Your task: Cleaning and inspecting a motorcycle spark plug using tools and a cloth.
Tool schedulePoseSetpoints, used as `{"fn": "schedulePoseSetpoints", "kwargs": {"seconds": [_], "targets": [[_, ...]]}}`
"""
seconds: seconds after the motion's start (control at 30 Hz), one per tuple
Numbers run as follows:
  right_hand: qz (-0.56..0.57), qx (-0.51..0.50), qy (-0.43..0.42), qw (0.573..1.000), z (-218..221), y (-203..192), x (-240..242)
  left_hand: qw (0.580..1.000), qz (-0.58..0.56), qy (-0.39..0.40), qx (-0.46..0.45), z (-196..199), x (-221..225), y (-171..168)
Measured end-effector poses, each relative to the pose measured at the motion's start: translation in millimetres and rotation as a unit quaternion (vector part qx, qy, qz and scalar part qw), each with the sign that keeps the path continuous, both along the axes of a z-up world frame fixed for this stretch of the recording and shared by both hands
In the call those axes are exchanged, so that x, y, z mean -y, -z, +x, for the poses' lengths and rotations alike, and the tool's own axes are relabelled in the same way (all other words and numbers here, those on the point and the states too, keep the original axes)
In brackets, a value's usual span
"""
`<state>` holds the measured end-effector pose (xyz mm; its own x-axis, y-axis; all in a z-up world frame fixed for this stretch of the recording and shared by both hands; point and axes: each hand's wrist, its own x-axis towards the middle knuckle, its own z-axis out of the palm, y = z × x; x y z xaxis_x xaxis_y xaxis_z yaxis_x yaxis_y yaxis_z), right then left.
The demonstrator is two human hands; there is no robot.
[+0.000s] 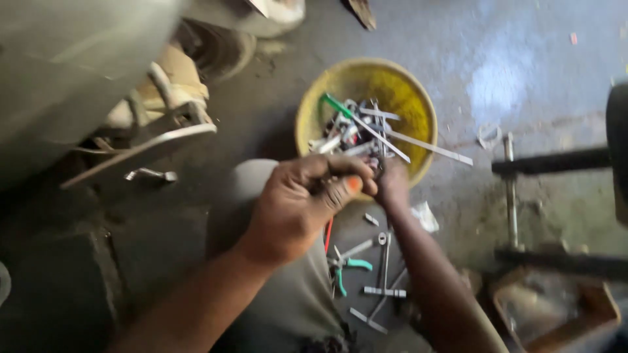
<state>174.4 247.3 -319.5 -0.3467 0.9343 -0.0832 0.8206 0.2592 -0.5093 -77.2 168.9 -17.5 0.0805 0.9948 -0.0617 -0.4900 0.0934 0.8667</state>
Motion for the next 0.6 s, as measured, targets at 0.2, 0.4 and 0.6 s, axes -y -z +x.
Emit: {"fn": "schedulePoseSetpoints", "kwargs": {"seconds": [0.2, 0.4, 0.6], "targets": [[0.063, 0.189, 0.024, 0.980, 9.4, 38.8, -73.0, 0.999, -0.029, -0.025, -0.025, -2.7, -6.8, 0.8], [-0.057, 0.235, 0.061, 0.968, 6.4, 38.7, -55.9, 0.999, -0.032, -0.023, -0.024, 2.6, -7.9, 2.6], [-0.024, 0.200, -0.007, 0.979, 3.5, -23.3, -37.1, 0.999, -0.019, -0.028, -0.035, 0.8, -8.8, 11.4]]}}
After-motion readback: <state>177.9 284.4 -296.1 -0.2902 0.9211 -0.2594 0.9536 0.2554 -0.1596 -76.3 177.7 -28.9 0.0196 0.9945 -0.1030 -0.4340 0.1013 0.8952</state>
